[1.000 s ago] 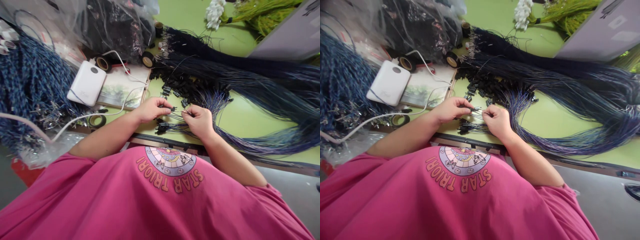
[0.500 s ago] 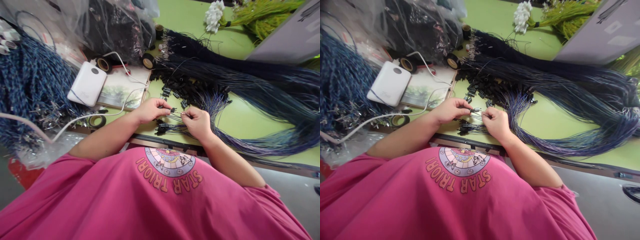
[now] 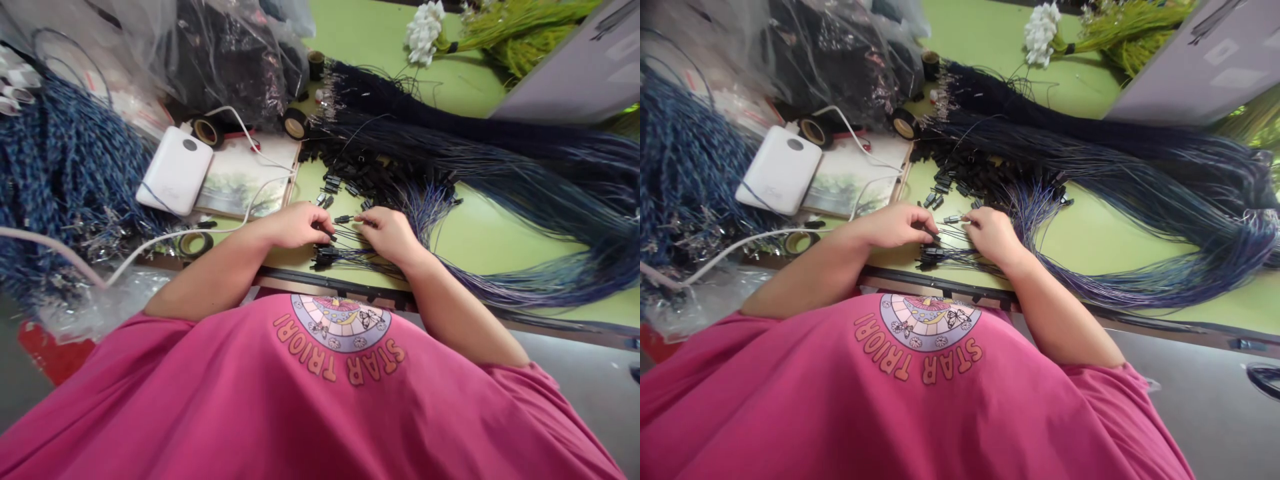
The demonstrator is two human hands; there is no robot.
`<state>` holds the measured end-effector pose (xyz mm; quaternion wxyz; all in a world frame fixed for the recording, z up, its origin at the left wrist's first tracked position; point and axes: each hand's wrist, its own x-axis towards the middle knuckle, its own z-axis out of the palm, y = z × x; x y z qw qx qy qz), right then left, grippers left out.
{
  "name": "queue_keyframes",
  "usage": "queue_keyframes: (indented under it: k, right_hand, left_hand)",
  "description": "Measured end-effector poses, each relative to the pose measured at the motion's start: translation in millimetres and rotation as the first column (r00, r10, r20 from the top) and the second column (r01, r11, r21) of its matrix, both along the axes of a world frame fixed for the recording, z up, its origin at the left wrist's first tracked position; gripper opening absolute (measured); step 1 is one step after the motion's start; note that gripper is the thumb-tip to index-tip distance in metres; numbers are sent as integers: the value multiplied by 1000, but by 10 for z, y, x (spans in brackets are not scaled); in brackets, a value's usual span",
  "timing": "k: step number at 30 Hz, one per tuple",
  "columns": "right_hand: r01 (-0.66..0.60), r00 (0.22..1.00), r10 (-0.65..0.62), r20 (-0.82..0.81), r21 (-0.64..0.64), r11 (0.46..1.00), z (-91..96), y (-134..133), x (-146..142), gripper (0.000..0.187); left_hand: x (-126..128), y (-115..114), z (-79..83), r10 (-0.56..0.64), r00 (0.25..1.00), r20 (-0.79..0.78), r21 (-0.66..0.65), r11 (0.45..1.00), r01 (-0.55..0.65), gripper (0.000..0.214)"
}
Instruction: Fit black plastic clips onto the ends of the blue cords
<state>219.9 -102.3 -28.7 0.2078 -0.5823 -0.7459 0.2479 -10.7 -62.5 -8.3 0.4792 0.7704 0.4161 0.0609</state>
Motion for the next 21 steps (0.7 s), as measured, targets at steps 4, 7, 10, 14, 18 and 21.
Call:
queue_keyframes:
  k: [4, 7, 10, 14, 18, 21]
  right_hand:
    - [-101, 954, 105, 280, -28, 994, -58, -50, -112, 19]
    - [-105, 966, 104, 238, -9, 994, -71, -59, -113, 21]
    - [-24, 996, 20, 83, 50, 998, -38, -55, -34, 15]
    - [46, 982, -37, -185, 45, 998, 75, -108, 32, 13]
    - [-60, 946, 73, -316, 50, 997, 159, -176, 21, 17]
    - [12, 954, -1, -301, 36, 999, 171, -188, 50, 17]
  left_hand:
    - [-5, -15, 2, -34, 999, -17, 32, 999, 35, 22]
    - [5, -26, 3, -13, 1000, 16, 3, 1000, 13, 23]
    - [18, -27, -6, 25, 998, 63, -37, 999, -23, 23]
    - [62, -44, -20, 143, 973, 182, -134, 984, -120, 20]
    - [110, -85, -10, 253, 932, 260, -231, 953, -194, 20]
    - [123, -102, -12, 293, 918, 267, -291, 933, -213, 22]
